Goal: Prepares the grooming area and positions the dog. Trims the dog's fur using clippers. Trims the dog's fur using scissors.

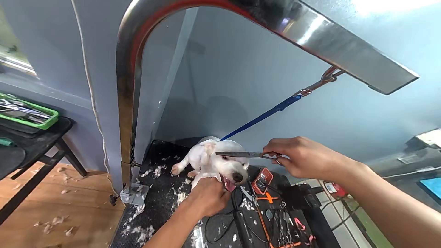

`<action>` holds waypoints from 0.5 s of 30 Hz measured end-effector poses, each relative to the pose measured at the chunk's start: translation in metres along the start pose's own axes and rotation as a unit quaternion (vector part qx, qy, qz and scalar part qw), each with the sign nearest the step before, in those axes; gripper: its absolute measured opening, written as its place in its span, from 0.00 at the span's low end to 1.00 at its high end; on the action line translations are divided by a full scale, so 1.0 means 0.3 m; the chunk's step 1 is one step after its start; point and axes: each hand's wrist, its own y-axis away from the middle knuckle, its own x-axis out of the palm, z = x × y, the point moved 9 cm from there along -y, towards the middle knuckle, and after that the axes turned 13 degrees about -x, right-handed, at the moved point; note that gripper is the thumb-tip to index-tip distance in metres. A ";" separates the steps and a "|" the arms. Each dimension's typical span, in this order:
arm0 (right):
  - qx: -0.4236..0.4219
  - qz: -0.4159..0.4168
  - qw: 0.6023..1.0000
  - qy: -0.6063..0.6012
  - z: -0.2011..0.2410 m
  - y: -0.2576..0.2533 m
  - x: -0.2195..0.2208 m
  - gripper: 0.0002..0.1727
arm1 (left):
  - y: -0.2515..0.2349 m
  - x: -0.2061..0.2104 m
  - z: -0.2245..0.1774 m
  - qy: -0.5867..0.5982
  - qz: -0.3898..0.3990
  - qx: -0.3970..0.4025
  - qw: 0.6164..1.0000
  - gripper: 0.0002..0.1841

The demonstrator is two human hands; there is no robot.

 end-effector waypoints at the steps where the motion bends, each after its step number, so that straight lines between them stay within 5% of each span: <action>1: -0.011 -0.005 1.000 0.001 0.003 -0.007 -0.018 0.14 | -0.003 -0.002 -0.001 -0.004 0.001 0.000 1.000 0.29; 8: -0.041 0.101 0.990 0.087 0.048 -0.097 0.020 0.15 | -0.004 0.009 -0.001 -0.009 0.015 -0.007 1.000 0.30; 15: -0.039 0.002 0.999 -0.002 0.063 -0.060 -0.068 0.15 | 0.006 0.036 0.013 0.040 0.017 -0.014 0.999 0.27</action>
